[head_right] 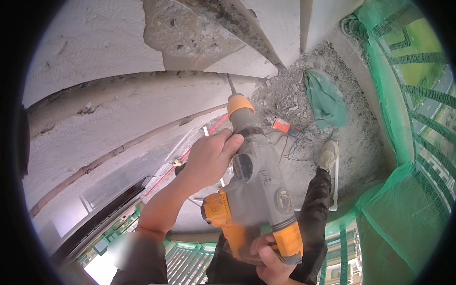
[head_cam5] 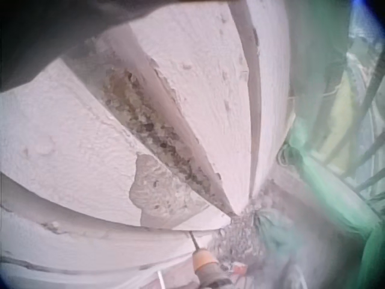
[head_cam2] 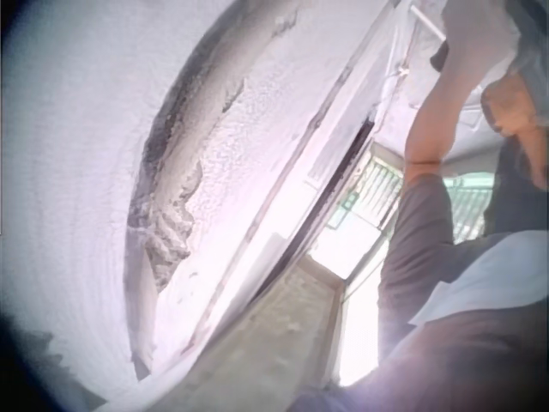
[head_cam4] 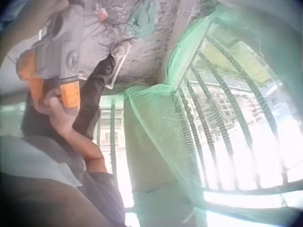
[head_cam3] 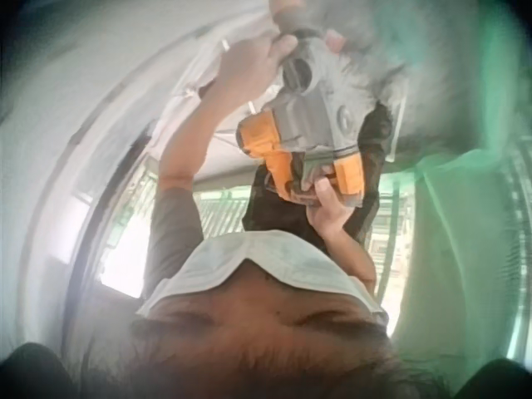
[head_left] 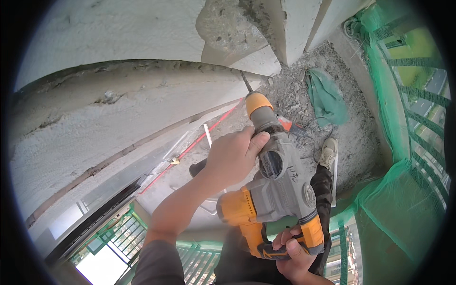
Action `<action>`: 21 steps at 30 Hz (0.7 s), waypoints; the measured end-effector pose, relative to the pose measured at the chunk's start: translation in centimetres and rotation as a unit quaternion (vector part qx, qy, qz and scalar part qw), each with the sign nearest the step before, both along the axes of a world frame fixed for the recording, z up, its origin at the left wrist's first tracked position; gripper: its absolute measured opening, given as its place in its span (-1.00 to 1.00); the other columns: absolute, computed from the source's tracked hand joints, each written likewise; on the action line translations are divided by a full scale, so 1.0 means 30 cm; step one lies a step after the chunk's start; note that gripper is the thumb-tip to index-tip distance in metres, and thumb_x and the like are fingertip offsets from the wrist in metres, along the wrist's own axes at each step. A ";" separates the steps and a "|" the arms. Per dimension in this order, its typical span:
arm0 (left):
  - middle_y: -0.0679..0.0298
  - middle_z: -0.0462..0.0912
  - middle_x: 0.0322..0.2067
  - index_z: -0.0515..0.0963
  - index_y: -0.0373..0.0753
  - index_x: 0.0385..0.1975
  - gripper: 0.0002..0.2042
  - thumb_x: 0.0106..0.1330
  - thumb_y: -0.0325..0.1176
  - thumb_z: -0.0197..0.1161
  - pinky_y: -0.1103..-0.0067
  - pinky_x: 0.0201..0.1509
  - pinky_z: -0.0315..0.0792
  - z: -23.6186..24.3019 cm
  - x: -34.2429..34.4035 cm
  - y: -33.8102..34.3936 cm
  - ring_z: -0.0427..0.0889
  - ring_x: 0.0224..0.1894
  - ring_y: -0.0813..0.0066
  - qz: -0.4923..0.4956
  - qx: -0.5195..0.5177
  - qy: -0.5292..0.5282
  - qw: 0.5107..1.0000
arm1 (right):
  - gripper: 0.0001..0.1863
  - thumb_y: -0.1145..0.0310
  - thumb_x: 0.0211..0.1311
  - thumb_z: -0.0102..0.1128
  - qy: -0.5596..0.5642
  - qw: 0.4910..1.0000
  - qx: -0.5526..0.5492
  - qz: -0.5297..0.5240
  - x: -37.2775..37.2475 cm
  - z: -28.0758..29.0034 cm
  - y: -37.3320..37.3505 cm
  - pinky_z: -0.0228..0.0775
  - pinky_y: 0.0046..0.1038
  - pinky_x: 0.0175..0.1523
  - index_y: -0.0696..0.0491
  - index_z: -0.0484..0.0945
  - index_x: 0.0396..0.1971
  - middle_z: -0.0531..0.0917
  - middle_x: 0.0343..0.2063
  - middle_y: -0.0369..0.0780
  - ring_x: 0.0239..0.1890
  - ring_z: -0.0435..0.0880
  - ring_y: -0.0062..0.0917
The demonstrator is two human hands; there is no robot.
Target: The person uses a rotary hammer drill to create grooves in a concrete ceiling and then fits white PVC pipes into the grooves. The person repeats this process for multiple sections of the ceiling.
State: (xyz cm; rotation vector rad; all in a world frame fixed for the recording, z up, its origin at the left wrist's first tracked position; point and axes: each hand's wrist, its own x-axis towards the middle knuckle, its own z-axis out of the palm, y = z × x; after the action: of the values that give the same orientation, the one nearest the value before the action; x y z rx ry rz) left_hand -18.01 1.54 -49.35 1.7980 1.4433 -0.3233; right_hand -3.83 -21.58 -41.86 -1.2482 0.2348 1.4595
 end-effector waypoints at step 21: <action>-0.04 0.61 -0.53 0.60 -0.32 -0.29 -0.38 0.64 0.19 -0.12 0.14 -0.18 0.44 -0.050 -0.153 0.155 0.66 -0.32 -0.15 -0.088 0.021 0.029 0.995 | -0.67 0.36 0.32 0.40 0.020 0.992 0.077 -0.094 -0.367 -0.057 0.073 0.49 -0.31 -0.28 0.20 0.46 -0.10 0.59 -0.45 -0.17 -0.48 0.56 -0.42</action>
State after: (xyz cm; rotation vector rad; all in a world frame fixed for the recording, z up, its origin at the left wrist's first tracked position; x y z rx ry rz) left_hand -22.61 6.19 -50.85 1.9692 1.3433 -0.4418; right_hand -14.84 -19.40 -43.57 -1.0440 0.2540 1.3144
